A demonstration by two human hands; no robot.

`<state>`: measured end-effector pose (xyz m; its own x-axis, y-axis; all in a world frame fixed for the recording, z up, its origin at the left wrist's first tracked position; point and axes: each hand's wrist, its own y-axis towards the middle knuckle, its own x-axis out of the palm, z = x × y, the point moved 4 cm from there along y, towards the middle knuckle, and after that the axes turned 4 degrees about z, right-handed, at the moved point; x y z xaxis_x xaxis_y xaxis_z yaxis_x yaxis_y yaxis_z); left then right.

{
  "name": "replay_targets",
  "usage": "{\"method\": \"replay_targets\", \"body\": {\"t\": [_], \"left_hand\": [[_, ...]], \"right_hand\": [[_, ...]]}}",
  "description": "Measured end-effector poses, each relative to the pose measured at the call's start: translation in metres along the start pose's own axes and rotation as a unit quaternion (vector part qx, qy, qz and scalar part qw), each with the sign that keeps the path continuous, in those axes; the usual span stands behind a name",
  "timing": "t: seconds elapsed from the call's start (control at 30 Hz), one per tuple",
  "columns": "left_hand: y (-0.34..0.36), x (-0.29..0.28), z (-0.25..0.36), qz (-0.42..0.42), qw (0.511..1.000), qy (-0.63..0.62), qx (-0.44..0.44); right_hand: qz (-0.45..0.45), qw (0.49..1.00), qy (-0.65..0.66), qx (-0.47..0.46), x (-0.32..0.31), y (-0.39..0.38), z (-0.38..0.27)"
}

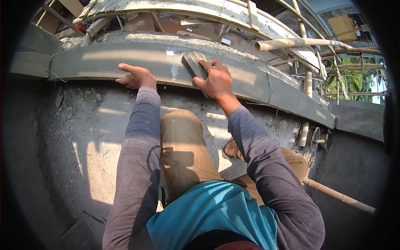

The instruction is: Applying and smoothing mortar on a concrete ledge using a hand float and trowel.

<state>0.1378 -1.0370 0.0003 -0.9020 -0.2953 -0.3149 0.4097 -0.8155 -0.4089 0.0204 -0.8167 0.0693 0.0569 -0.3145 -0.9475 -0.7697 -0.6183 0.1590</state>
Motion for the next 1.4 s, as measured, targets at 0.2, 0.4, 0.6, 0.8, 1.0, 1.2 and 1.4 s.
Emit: {"method": "replay_targets", "body": {"t": [0.2,0.4,0.6,0.8,1.0,1.2,1.4], "left_hand": [[0.003,-0.007,0.007,0.001,1.0,0.001,0.001],[-0.001,0.002,0.003,-0.022,1.0,-0.009,-0.001],[0.006,-0.008,0.004,-0.003,0.999,-0.034,-0.007],[0.006,0.001,0.001,0.02,1.0,-0.012,0.012],[0.002,0.002,0.002,-0.001,1.0,-0.008,0.01],[0.005,-0.002,0.003,0.001,1.0,-0.009,0.009],[0.001,-0.002,0.001,-0.004,1.0,0.001,0.01]], "right_hand": [[-0.05,0.994,-0.091,0.046,-0.028,-0.045,0.079],[-0.03,0.994,-0.019,0.108,-0.006,0.028,0.043],[-0.059,0.997,-0.045,0.027,0.008,-0.017,-0.023],[0.111,0.981,-0.085,0.133,-0.01,-0.02,0.082],[0.044,0.997,-0.037,0.043,0.02,-0.004,-0.033],[0.094,0.981,-0.089,0.141,0.001,0.0,0.031],[0.04,0.935,-0.099,0.338,-0.033,-0.054,0.099]]}}
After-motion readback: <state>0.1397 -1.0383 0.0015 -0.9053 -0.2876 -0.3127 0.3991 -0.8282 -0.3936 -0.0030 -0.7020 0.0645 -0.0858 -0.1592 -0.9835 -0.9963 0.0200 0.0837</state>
